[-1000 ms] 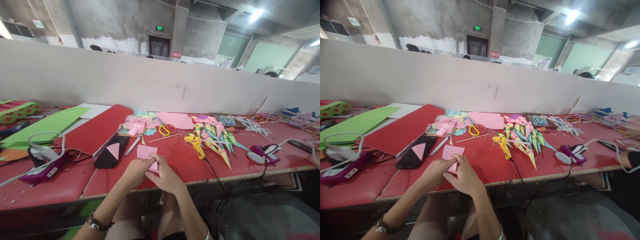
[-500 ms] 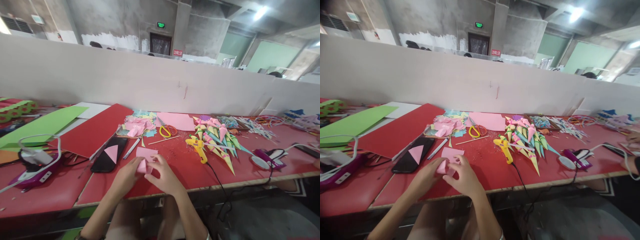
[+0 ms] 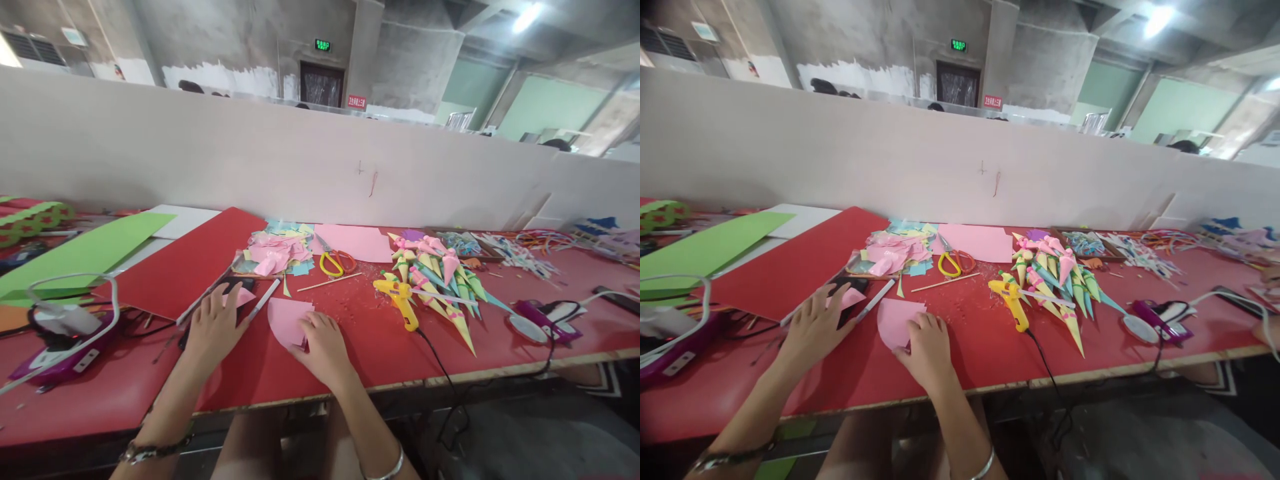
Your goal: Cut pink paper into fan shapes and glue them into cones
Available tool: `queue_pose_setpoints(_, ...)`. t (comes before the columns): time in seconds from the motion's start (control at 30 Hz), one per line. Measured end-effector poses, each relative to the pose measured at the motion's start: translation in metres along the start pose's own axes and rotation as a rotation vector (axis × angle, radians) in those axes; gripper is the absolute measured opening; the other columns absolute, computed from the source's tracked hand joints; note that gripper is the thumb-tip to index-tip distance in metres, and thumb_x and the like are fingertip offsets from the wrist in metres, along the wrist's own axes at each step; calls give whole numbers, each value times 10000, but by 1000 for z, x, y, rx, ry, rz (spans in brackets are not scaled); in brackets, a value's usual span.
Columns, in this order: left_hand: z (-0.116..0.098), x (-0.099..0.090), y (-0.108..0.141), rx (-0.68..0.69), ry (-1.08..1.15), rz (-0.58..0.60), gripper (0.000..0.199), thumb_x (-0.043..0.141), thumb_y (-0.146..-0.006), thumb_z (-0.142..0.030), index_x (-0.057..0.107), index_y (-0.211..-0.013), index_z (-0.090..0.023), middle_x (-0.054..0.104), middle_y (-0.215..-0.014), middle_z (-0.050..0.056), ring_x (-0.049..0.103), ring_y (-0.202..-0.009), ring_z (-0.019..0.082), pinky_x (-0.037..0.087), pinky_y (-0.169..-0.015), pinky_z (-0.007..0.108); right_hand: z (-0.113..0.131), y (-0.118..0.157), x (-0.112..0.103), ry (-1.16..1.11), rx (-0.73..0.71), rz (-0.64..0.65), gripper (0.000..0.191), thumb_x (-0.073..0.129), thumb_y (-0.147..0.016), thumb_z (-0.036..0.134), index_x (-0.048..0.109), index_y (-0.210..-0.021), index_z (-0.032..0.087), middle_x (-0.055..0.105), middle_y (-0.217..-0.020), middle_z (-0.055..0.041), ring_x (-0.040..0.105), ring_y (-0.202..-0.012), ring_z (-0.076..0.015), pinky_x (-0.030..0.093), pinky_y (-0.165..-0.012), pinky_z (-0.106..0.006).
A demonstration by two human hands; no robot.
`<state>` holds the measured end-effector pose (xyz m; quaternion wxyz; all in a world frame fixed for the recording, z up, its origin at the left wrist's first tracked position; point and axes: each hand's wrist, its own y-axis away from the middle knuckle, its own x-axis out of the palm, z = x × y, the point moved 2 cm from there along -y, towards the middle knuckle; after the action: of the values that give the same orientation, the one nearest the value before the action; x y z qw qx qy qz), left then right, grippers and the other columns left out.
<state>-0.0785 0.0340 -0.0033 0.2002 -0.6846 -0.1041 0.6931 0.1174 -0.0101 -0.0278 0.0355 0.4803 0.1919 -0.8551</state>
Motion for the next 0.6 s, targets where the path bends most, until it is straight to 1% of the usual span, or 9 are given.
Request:
queue_pose_setpoints(0.07,-10,3,5,86,108,46,515,467,-779,-299,362,-1267,-171,413,-1290,166,403,-1177,335,397,-882,450,0,0,-1,20,-3,-2,278,611,-754,317,584,-1006,202,587,-1093,-88,496,-1064,-247,376,-918,-410)
queue_pose_setpoints(0.13,-21,6,10,208,244,140,507,483,-771,-306,382,-1254,-193,436,-1282,137,392,-1195,303,377,-923,440,0,0,-1,27,-10,-4,289,618,-751,300,586,-1022,203,599,-1067,-80,511,-1036,-245,382,-907,-402)
queue_pose_setpoints(0.2,-33,8,15,314,363,218,473,501,-754,-270,430,-1218,-207,449,-1276,112,382,-1206,273,352,-960,424,-1,0,-2,24,-21,-9,287,612,-759,271,588,-1040,218,608,-1048,-66,524,-1008,-239,393,-890,-386)
queue_pose_setpoints(0.23,-38,9,17,340,405,240,453,507,-743,-238,459,-1193,-215,458,-1267,100,383,-1204,263,346,-968,420,-1,-1,-3,22,-26,-13,273,600,-769,257,592,-1041,229,612,-1041,-60,528,-1001,-234,397,-882,-379)
queue_pose_setpoints(0.33,-49,9,18,346,463,296,368,507,-730,-181,542,-1093,-231,532,-1161,74,451,-1127,248,367,-940,419,-3,-2,-6,13,-37,-13,214,562,-794,224,616,-1000,247,616,-1024,-55,533,-997,-225,401,-876,-372)
queue_pose_setpoints(0.43,-55,8,15,335,473,349,254,485,-761,-173,591,-992,-194,600,-1012,74,550,-966,216,421,-858,359,-4,-4,-7,-12,-44,15,199,568,-777,198,626,-961,248,615,-1014,-51,539,-992,-223,414,-866,-371)
queue_pose_setpoints(0.5,-58,6,13,339,474,352,223,466,-782,-172,599,-961,-182,618,-973,77,574,-917,203,439,-809,319,-5,-5,-8,-33,-33,21,232,575,-763,185,609,-988,235,611,-1025,-58,538,-998,-230,422,-861,-381)
queue_pose_setpoints(0.6,-61,6,13,333,467,339,204,440,-819,-230,607,-930,-189,627,-946,74,595,-860,198,446,-757,300,-5,-4,-7,-51,-15,14,335,575,-755,174,546,-1088,197,596,-1071,-86,525,-1039,-243,427,-869,-403)
